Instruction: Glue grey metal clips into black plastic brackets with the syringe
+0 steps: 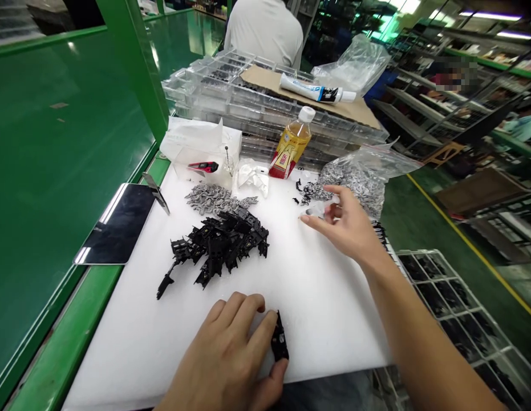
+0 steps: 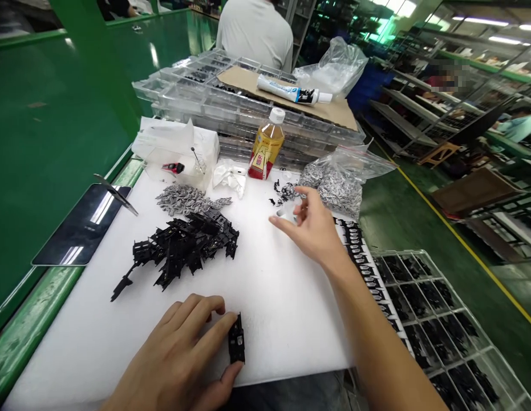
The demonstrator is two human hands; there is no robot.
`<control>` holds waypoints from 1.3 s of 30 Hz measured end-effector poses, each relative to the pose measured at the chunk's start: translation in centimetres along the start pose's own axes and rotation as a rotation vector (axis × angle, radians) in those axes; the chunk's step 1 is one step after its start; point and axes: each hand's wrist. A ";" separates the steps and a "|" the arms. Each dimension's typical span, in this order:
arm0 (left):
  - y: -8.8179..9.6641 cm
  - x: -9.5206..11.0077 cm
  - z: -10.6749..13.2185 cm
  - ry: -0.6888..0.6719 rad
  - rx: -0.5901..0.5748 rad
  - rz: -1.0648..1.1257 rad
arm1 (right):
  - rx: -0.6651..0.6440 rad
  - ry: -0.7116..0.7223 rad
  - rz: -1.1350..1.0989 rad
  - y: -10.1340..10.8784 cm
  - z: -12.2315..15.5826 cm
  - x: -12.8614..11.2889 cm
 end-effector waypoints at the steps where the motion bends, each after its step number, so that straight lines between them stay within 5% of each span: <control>1: 0.0 0.0 0.0 -0.001 0.007 -0.001 | -0.009 0.018 0.005 -0.3 -0.8 -0.1; 4: 0.0 0.1 -0.2 -0.001 0.006 -0.002 | 0.060 0.099 -0.024 -0.3 -0.4 -1.1; 7: 0.0 0.2 -0.3 0.010 -0.021 0.005 | 0.155 0.132 -0.062 0.8 3.1 -1.8; 11: 0.1 0.3 -0.3 0.018 -0.025 0.041 | 0.010 0.052 0.002 2.0 8.0 -2.0; 13: 0.0 0.3 -0.2 0.027 -0.007 0.047 | 0.174 0.073 -0.118 1.8 10.1 -2.6; 16: 0.0 0.3 -0.3 0.032 0.011 0.059 | 0.411 -0.010 -0.620 0.6 12.9 -4.2; 20: -0.2 0.4 -0.6 0.035 0.017 0.071 | 0.162 -0.382 -1.268 -2.0 15.8 -6.2; 24: -0.2 0.5 -0.9 0.035 0.023 0.059 | 0.055 -0.496 -1.598 -3.8 16.6 -6.8; 32: 0.0 0.5 -1.1 0.016 0.027 0.054 | -0.071 -0.255 -1.529 -4.8 17.5 -5.4; 39: 0.0 0.3 -1.0 0.011 0.023 0.053 | -0.132 -0.208 -1.517 -4.7 18.9 -4.2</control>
Point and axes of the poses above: each hand's wrist, its own z-axis away from the middle knuckle, its own y-axis out of the back of the hand, x = y × z, and after that the axes turned 9 degrees about -z, right-handed
